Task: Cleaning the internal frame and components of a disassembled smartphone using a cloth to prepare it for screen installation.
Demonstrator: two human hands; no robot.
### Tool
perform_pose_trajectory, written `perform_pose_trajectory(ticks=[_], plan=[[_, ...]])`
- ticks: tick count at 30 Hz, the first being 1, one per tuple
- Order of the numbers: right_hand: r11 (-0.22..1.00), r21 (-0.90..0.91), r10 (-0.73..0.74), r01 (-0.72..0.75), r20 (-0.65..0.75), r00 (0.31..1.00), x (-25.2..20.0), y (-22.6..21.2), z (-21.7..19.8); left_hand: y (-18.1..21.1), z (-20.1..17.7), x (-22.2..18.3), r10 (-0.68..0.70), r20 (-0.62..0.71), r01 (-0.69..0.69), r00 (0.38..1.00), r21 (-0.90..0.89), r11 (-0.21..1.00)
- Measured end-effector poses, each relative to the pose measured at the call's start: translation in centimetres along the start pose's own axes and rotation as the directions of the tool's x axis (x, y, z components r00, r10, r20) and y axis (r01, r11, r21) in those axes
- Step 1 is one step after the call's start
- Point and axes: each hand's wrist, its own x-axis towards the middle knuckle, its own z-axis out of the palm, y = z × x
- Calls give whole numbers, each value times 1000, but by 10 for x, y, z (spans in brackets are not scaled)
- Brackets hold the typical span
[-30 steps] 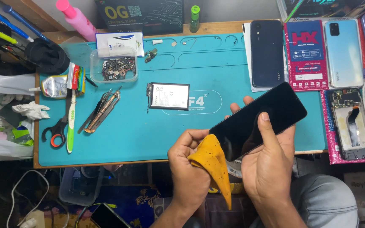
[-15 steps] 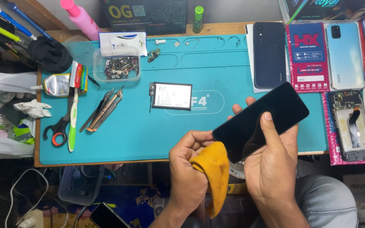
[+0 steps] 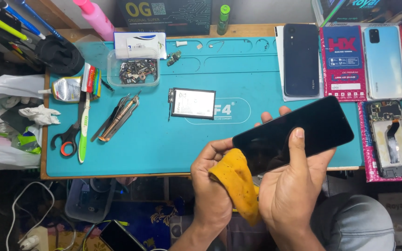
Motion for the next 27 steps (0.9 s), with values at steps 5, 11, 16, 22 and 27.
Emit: perform_pose_trajectory(ticks=[5,11,16,22,27], plan=[[997,-44,55,-57,-46,997,3,-1,3,6,-6,3,-20,24,19,1000,27,999],[980,-79,175,-181,-72,982,3,-11,8,32,-9,11,112,132,-142,985,244,959],[956,-131,253,-263,-90,963,11,-20,10,41,-17,9,7,232,-91,973,356,930],[949,-202,241,-240,-20,970,14,-16,2,36,-12,12,-65,203,-2,977,314,950],[952,-206,226,-226,-23,974,21,-16,0,38,-7,11,-66,265,-26,962,333,943]])
